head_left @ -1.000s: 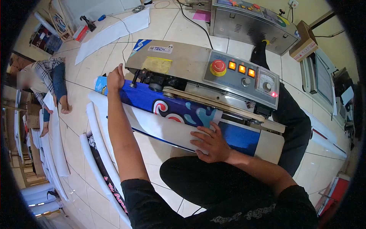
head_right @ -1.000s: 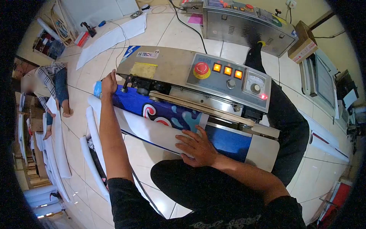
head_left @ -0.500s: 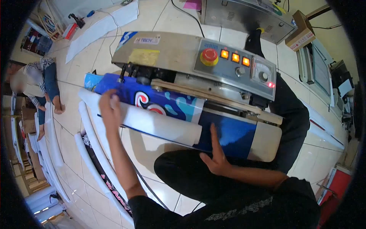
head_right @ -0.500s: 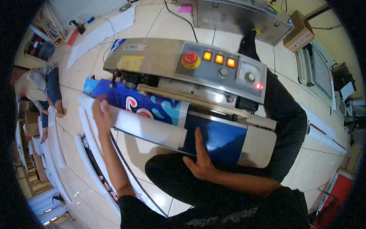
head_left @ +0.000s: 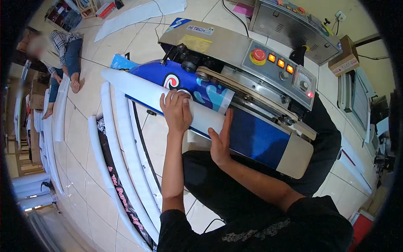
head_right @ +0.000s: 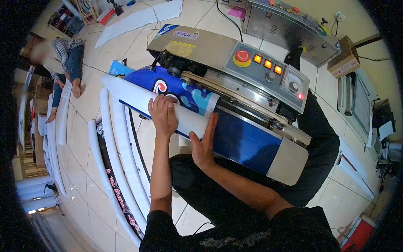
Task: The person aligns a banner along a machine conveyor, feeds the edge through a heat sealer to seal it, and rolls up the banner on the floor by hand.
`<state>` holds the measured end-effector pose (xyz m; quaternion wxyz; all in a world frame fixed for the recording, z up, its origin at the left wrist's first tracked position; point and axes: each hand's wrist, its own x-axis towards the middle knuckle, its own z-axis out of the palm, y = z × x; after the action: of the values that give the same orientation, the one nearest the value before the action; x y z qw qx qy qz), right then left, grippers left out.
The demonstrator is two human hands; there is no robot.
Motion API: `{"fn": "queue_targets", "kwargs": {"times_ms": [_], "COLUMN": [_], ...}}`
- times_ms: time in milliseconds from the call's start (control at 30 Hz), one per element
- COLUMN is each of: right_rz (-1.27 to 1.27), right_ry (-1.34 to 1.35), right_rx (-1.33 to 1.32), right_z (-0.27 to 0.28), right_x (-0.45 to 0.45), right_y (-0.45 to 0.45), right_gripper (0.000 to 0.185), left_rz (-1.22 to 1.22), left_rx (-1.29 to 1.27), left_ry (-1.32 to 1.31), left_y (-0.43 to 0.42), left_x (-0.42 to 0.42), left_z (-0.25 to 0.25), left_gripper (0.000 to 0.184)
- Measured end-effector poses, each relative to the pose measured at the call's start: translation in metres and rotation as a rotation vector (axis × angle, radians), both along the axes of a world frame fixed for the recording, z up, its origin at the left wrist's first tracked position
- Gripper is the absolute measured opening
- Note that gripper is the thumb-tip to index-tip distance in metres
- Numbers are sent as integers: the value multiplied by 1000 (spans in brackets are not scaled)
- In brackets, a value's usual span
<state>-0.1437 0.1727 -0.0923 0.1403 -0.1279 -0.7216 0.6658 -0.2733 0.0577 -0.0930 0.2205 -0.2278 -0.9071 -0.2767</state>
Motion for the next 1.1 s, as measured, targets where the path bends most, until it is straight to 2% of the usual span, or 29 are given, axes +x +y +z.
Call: {"fn": "queue_targets", "kwargs": {"times_ms": [267, 567, 1000, 1100], "right_rz": [-79, -46, -87, -70], "right_ry": [-25, 5, -83, -73], "right_rx": [-31, -6, 87, 54], "right_z": [2, 6, 5, 5], "right_x": [-18, -41, -75, -84], "right_y": [-25, -39, -68, -71], "right_gripper": [87, 88, 87, 94], "left_rz": [-2, -5, 73, 113], "left_rx": [40, 70, -4, -45], "left_ry": [-1, -18, -46, -53], "left_y": [0, -2, -9, -10], "left_x": [-1, -1, -9, -12], "left_z": [1, -1, -19, -22], "left_gripper": [19, 17, 18, 19]}}
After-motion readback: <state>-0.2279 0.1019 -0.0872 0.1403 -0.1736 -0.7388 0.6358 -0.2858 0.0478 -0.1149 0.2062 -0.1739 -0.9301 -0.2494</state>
